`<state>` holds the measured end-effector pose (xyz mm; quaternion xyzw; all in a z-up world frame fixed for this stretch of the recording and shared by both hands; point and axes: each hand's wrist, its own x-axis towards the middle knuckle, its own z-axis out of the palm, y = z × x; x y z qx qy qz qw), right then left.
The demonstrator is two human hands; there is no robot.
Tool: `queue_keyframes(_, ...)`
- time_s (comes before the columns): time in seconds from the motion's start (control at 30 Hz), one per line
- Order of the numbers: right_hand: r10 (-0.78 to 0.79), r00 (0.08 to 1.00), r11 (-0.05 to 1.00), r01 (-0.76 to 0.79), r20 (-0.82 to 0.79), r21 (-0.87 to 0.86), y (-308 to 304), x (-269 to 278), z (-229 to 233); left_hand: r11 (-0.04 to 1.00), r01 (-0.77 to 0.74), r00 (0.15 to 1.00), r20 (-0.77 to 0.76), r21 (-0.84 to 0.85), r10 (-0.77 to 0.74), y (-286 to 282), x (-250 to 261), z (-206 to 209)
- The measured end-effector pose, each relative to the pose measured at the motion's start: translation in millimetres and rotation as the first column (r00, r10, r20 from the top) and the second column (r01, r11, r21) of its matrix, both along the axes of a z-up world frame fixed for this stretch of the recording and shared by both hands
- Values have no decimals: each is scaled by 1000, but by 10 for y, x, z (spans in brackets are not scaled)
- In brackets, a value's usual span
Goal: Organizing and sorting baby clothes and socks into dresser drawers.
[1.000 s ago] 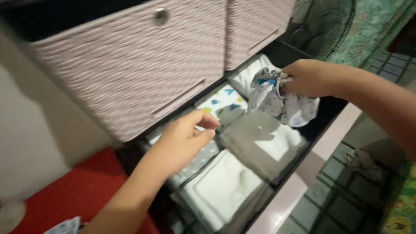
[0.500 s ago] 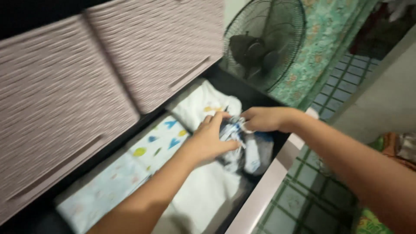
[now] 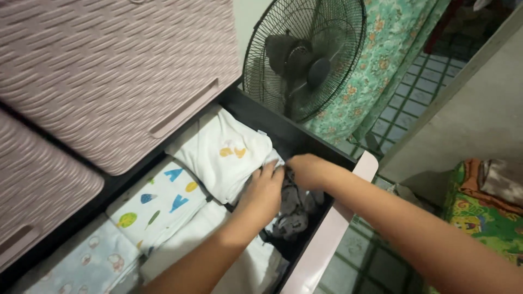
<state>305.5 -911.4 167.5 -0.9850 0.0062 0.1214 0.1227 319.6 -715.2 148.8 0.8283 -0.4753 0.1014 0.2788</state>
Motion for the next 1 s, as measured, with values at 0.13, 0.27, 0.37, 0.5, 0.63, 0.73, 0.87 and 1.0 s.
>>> queue_keyframes(0.13, -26, 997, 997, 31, -79, 71, -55, 26, -122, 969, -56, 970, -219, 239, 110, -141, 15, -480)
queue_keyframes(0.27, -55, 998, 998, 55, -4, 40, -60, 39, -158, 945, -95, 929, -314, 313, 197, -174, -111, -297)
queue_keyframes(0.37, -73, 997, 997, 74, -25, 34, -52, 37, -131, 982, -157, 945, -274, 107, 181, -128, -186, -4)
queue_keyframes(0.5, -95, 995, 993, 97, -28, 60, -55, 62, -122, 977, -208, 974, -80, 42, 211, -232, -82, -336)
queue_keyframes(0.63, -68, 998, 990, 69, -9, 120, -42, 57, -87, 939, -46, 905, -384, 342, 184, -392, 189, -925)
queue_keyframes(0.73, -110, 994, 971, 110, -13, 211, -17, 4, 46, 996, -78, 877, -471, 42, 88, -308, 325, -813)
queue_keyframes(0.87, -153, 987, 891, 113, 56, 439, 29, -12, 213, 998, -24, 912, -409, 51, 43, -21, 133, -110)
queue_keyframes(1.0, -72, 985, 877, -14, 160, 480, 16, -49, 358, 998, -60, 831, -554, -4, 48, 422, -3, 589)
